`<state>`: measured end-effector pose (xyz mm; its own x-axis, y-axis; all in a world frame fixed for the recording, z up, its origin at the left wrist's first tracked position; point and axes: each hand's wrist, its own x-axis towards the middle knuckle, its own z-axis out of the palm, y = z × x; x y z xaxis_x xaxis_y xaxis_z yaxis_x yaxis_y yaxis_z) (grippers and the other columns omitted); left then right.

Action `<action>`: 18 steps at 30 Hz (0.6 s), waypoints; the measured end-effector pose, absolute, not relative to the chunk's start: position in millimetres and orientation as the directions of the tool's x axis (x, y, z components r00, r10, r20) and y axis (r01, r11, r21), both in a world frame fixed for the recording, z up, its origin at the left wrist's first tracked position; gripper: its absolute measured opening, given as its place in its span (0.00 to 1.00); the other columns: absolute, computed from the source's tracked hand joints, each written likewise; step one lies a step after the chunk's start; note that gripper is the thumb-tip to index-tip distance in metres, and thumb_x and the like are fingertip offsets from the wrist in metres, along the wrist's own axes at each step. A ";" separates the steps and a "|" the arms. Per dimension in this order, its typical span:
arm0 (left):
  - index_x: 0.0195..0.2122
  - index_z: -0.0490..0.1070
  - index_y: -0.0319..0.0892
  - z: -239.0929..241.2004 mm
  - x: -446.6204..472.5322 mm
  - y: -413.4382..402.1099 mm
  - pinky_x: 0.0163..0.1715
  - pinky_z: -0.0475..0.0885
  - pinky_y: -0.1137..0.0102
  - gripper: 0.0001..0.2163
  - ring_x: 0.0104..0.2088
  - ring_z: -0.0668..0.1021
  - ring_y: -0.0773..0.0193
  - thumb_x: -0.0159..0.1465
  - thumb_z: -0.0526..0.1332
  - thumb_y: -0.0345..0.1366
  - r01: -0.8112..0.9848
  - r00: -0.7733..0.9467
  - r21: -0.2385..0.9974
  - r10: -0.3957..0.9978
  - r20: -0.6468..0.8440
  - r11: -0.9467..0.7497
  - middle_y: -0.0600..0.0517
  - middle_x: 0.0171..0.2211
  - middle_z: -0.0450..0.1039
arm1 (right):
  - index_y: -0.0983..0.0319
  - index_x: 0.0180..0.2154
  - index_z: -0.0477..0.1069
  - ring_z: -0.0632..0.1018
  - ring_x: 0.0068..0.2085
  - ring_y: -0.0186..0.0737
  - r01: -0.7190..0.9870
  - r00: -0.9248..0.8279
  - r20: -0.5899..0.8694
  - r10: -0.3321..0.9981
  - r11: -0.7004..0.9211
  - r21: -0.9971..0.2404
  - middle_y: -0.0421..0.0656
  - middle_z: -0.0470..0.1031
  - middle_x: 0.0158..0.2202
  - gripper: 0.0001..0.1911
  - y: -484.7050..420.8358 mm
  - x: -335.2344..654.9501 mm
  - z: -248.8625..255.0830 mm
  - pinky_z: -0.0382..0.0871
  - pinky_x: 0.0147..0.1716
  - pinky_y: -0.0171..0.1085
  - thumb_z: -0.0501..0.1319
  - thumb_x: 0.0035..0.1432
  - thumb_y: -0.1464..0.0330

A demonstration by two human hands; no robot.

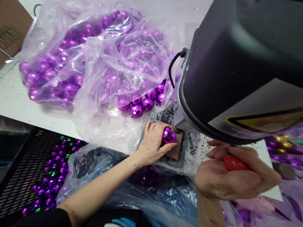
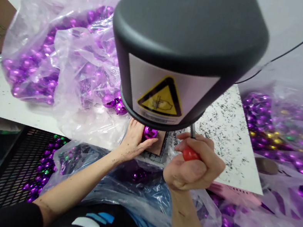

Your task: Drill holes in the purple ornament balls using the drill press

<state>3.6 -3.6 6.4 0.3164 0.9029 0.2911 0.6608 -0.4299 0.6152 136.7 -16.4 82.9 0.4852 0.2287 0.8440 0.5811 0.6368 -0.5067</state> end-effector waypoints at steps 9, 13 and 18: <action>0.53 0.64 0.41 4.8 3.9 -2.5 0.68 0.51 0.50 0.19 0.57 0.71 0.53 0.66 0.62 0.44 0.648 0.317 0.623 0.899 0.302 -0.438 0.44 0.52 0.71 | 0.59 0.36 0.69 0.68 0.23 0.30 0.566 0.504 0.844 0.183 0.668 -0.483 0.39 0.59 0.22 0.13 -8.4 136.8 64.1 0.68 0.24 0.36 0.47 0.65 0.66; 0.53 0.64 0.41 4.3 3.8 -2.9 0.67 0.51 0.50 0.19 0.54 0.72 0.54 0.65 0.63 0.44 0.652 0.317 0.628 0.905 0.283 -0.425 0.45 0.49 0.72 | 0.59 0.38 0.70 0.70 0.24 0.33 0.564 0.475 0.853 0.216 0.670 -0.483 0.37 0.64 0.22 0.13 -11.3 143.3 48.6 0.71 0.26 0.39 0.48 0.61 0.69; 0.53 0.64 0.43 1.7 4.8 -3.3 0.67 0.52 0.50 0.19 0.55 0.72 0.54 0.65 0.63 0.44 0.654 0.316 0.630 0.908 0.275 -0.419 0.45 0.51 0.71 | 0.63 0.32 0.72 0.70 0.21 0.31 0.601 0.423 0.856 0.299 0.614 -0.512 0.37 0.65 0.20 0.12 -21.5 157.9 87.0 0.60 0.19 0.32 0.51 0.61 0.67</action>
<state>4.8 -3.3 1.7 0.3162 0.9080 0.2750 0.6542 -0.4186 0.6299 157.9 -21.5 87.0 0.4228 0.2988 0.8555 0.6007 0.6144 -0.5115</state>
